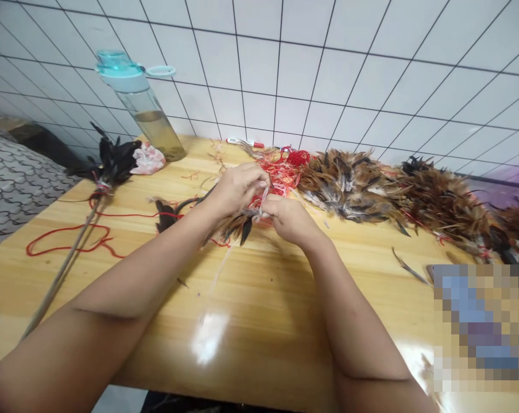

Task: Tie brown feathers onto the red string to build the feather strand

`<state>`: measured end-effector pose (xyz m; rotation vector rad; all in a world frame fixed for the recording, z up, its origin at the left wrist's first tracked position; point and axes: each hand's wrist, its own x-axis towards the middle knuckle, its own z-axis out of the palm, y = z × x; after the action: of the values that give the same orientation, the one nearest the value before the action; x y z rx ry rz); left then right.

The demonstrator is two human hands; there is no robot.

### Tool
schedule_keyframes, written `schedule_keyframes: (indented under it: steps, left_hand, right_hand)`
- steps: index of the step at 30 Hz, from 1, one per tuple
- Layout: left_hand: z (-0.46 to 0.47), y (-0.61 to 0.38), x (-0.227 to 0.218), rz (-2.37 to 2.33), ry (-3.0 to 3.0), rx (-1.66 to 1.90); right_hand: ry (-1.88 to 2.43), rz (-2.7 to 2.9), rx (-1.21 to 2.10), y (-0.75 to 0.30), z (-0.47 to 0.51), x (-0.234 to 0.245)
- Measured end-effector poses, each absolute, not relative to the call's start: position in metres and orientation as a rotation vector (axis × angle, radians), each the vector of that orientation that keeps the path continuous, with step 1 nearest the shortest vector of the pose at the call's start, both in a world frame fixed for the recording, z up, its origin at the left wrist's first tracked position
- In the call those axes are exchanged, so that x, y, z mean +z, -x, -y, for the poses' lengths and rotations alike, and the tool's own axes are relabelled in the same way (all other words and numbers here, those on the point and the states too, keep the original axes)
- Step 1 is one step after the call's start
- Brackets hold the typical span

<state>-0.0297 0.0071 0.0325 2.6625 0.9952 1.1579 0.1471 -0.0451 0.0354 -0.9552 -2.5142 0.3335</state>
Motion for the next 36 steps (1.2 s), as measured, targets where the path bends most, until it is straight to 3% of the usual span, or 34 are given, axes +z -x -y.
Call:
schedule_keyframes:
  steps: [6, 12, 17, 21, 27, 31, 36]
  left_hand:
    - [0.000, 0.016, 0.019, -1.087, -2.525, 1.029]
    - [0.030, -0.007, 0.009, -0.997, -2.711, 1.047]
    - [0.041, -0.010, 0.017, -0.946, -2.946, 0.985]
    - [0.025, 0.006, 0.029, -0.972, -2.970, 0.979]
    - [-0.012, 0.037, 0.029, -0.938, -2.605, 1.031]
    - [-0.024, 0.036, 0.015, -0.783, -2.309, 1.046]
    - [-0.015, 0.022, 0.009, -0.957, -2.256, 1.140]
  right_hand:
    - [1.047, 2.197, 0.288, -0.152, 0.049, 0.050]
    - [1.452, 1.875, -0.007, -0.160, 0.040, 0.028]
    - [1.795, 2.116, -0.266, -0.162, 0.040, 0.009]
    - [1.728, 2.381, -0.267, -0.158, 0.042, 0.007]
    - [1.215, 2.398, 0.226, -0.149, 0.040, 0.018]
    - [1.082, 2.010, 0.619, -0.144, 0.041, 0.021]
    - [1.007, 1.333, 1.105, -0.135, 0.043, 0.010]
